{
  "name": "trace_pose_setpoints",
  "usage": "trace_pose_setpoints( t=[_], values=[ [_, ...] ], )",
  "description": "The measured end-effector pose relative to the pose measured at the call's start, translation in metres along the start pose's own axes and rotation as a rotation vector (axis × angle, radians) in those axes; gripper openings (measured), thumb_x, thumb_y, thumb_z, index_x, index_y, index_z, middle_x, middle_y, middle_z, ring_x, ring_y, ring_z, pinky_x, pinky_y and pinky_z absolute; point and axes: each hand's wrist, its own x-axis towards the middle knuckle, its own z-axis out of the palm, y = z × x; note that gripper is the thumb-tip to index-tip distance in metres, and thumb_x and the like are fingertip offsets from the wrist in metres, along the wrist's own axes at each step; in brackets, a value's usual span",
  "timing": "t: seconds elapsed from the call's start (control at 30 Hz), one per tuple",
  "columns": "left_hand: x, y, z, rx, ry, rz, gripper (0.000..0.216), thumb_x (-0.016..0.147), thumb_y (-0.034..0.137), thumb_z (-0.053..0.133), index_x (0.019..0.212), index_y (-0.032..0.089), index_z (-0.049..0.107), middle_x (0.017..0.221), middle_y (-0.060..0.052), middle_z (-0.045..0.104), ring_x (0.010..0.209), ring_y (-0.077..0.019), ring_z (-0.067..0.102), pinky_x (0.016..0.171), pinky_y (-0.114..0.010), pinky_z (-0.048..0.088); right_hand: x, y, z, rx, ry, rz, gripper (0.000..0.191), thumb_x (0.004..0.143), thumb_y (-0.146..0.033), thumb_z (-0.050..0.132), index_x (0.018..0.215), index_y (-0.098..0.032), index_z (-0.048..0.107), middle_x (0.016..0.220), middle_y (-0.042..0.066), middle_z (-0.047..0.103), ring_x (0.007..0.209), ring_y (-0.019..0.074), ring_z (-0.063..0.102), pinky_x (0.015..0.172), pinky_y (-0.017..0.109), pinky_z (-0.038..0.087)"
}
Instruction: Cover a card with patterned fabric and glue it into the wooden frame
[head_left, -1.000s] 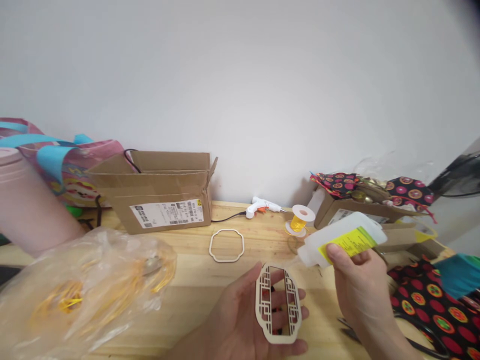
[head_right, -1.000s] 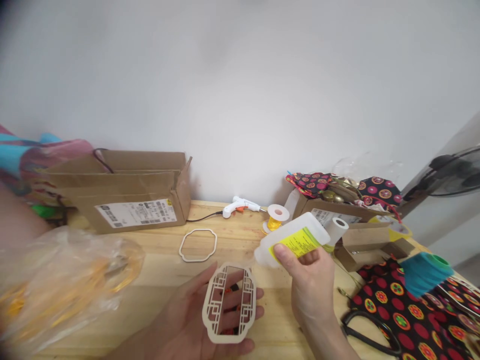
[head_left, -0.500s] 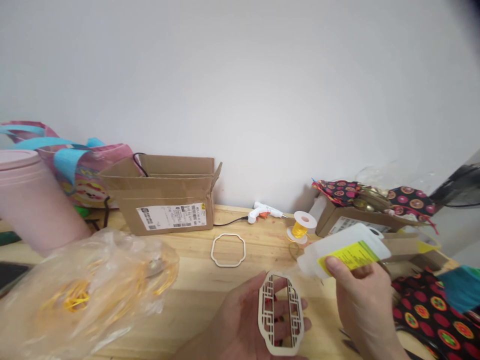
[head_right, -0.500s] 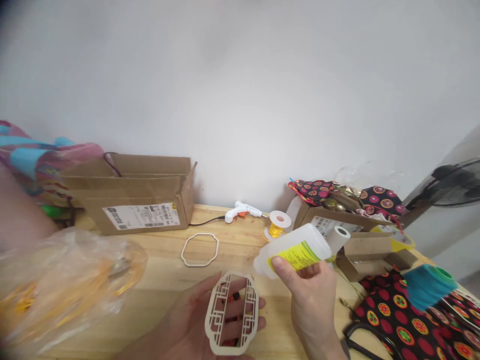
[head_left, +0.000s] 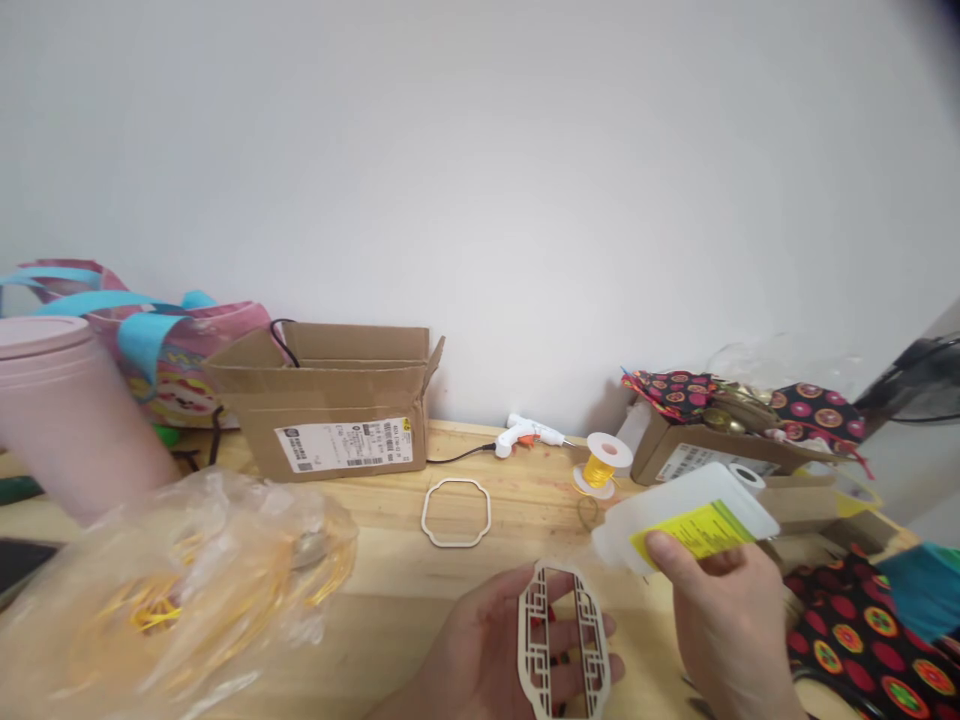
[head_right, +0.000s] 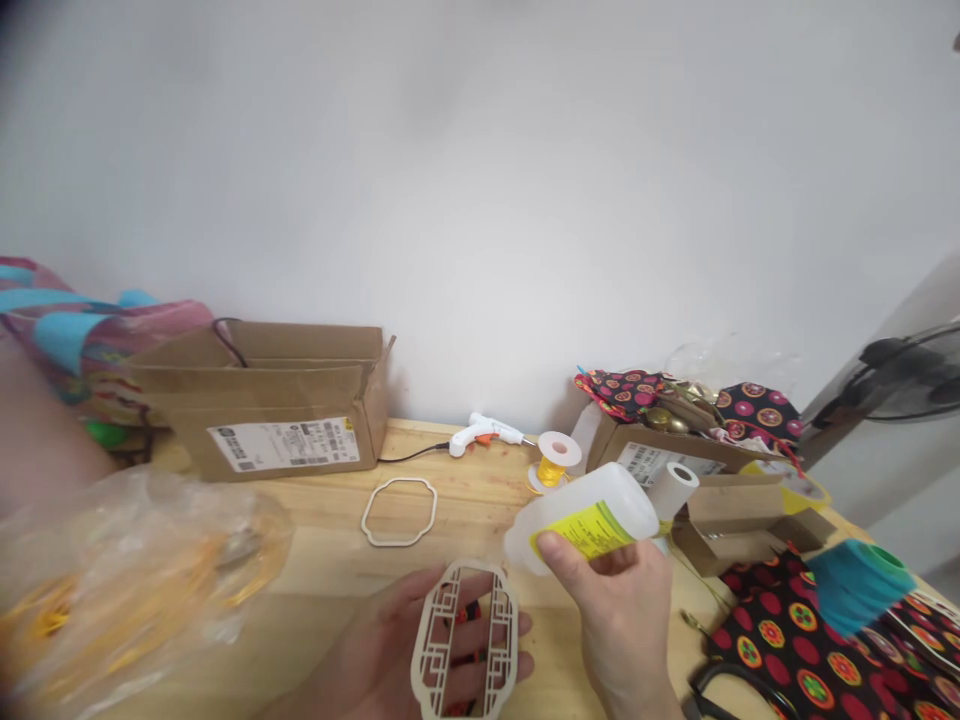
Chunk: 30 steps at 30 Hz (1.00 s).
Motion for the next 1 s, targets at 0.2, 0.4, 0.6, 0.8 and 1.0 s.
trace_pose_setpoints(
  t=[0.2, 0.4, 0.6, 0.8, 1.0],
  values=[
    [0.0003, 0.0006, 0.0014, -0.008, -0.004, -0.001, 0.031, 0.08, 0.035, 0.044, 0.086, 0.011, 0.063, 0.081, -0.013, 0.066, 0.08, -0.0286, 0.063, 0.082, -0.039, 0.033, 0.0001, 0.0002, 0.0, -0.04, -0.037, -0.055, 0.016, 0.052, -0.028, 0.076, 0.063, -0.019, 0.069, 0.06, 0.004, 0.072, 0.051, 0.0218, 0.065, 0.045, 0.026, 0.053],
    [0.0005, -0.0008, -0.0016, -0.011, -0.034, 0.006, 0.034, 0.081, 0.038, 0.041, 0.09, 0.012, 0.061, 0.089, -0.016, 0.064, 0.087, -0.0322, 0.06, 0.084, -0.043, 0.03, 0.0012, 0.0008, 0.0007, -0.052, -0.067, -0.089, 0.019, 0.054, -0.028, 0.075, 0.068, -0.017, 0.069, 0.064, 0.007, 0.072, 0.054, 0.0239, 0.066, 0.048, 0.028, 0.055],
    [0.0034, -0.0006, -0.0061, -0.024, -0.077, -0.001, 0.036, 0.082, 0.039, 0.04, 0.089, 0.012, 0.061, 0.083, -0.013, 0.064, 0.088, -0.0326, 0.061, 0.085, -0.041, 0.029, 0.0009, -0.0007, 0.0012, -0.112, -0.05, -0.113, 0.016, 0.053, -0.025, 0.074, 0.065, -0.016, 0.068, 0.059, 0.006, 0.072, 0.049, 0.0217, 0.066, 0.043, 0.023, 0.053],
    [0.0025, 0.0002, -0.0006, 0.025, -0.046, 0.009, 0.034, 0.08, 0.039, 0.041, 0.085, 0.013, 0.061, 0.081, -0.013, 0.066, 0.082, -0.0317, 0.063, 0.08, -0.038, 0.031, 0.0009, -0.0002, 0.0008, -0.151, -0.063, -0.126, 0.016, 0.054, -0.027, 0.073, 0.063, -0.015, 0.068, 0.058, 0.007, 0.072, 0.049, 0.0213, 0.066, 0.043, 0.021, 0.053],
    [0.0028, 0.001, -0.0023, 0.029, -0.058, 0.002, 0.037, 0.082, 0.041, 0.036, 0.085, 0.013, 0.061, 0.081, -0.014, 0.067, 0.08, -0.0303, 0.064, 0.078, -0.037, 0.032, 0.0012, 0.0024, 0.0018, -0.111, -0.055, -0.1, 0.013, 0.054, -0.023, 0.074, 0.063, -0.016, 0.068, 0.059, 0.005, 0.072, 0.05, 0.0204, 0.066, 0.044, 0.021, 0.054]
  ],
)
